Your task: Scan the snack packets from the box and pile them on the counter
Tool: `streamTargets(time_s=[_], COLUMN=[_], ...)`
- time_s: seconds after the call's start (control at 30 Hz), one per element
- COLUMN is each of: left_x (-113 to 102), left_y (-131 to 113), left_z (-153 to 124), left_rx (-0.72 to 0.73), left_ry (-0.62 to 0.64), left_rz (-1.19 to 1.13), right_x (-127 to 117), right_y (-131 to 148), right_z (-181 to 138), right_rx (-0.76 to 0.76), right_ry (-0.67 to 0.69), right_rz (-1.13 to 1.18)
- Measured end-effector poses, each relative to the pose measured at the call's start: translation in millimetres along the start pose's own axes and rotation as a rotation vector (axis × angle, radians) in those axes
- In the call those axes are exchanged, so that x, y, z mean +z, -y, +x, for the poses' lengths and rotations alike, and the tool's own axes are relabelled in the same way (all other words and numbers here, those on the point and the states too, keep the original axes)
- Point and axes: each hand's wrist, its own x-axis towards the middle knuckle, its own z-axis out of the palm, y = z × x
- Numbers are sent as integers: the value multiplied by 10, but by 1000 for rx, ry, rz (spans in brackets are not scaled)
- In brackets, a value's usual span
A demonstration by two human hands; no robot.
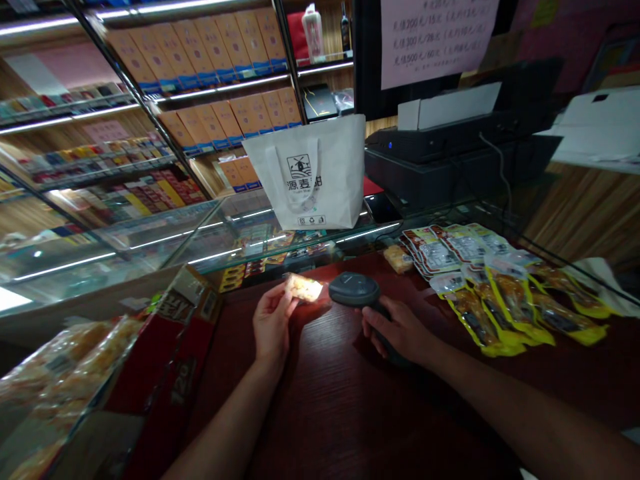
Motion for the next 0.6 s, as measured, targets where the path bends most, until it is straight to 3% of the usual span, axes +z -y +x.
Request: streamTargets(time_s=[0.37, 0.5, 0.6], left_x=[-7, 7, 16], left_y=[29, -118, -457], left_z=[-13, -123, -266], left_rx=[72, 257, 480], left_ry=[29, 33, 62], left_rz=[31, 139, 254], right_x=[-6, -3, -37], right_y=[22, -42, -128], right_z=[-19, -63, -70], right_rx=[47, 108, 158], right_ry=[18, -22, -26], right_rz=[30, 14, 17])
